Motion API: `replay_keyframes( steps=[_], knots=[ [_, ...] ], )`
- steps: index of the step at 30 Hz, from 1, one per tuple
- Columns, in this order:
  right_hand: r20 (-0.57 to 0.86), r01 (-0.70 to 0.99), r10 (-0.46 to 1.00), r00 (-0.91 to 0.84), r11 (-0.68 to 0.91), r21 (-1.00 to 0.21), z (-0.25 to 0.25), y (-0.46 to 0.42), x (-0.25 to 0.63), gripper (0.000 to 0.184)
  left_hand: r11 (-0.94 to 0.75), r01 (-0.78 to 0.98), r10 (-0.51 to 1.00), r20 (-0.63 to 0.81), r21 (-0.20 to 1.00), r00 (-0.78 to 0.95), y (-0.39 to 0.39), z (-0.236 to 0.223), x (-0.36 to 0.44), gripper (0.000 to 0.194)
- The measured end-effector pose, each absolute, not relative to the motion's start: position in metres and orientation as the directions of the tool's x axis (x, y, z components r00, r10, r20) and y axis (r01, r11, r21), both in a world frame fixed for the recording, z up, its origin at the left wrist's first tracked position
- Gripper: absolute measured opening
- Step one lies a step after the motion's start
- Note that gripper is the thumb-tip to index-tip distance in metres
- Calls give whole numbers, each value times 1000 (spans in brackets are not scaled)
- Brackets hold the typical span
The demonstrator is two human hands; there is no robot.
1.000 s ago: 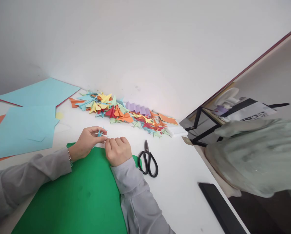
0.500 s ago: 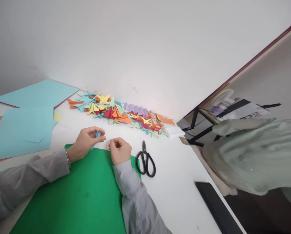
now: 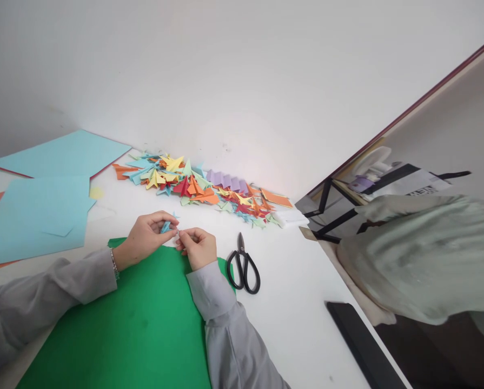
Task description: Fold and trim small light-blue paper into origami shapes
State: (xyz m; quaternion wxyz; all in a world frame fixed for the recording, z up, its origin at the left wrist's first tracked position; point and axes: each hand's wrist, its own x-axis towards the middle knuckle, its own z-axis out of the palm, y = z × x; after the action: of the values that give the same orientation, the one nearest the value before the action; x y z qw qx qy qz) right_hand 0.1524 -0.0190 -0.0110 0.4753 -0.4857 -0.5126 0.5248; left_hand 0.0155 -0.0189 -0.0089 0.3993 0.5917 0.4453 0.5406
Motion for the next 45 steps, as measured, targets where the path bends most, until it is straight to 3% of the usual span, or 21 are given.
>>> replay_keyframes(
  steps=[30,36,45],
  knots=[
    [77,123,996,-33,81,-989,-13,-20,149,24,-204,43,979,204,978,-10,-17,-10,15,25],
    [62,55,998,-29,63,-997,-19,-17,150,25,-186,21,982,187,982,-16,-17,-8,15,25],
    [4,-142,987,-158,-19,-990,-18,-18,152,21,-109,-77,994,107,991,-26,-19,-7,15,28]
  ],
)
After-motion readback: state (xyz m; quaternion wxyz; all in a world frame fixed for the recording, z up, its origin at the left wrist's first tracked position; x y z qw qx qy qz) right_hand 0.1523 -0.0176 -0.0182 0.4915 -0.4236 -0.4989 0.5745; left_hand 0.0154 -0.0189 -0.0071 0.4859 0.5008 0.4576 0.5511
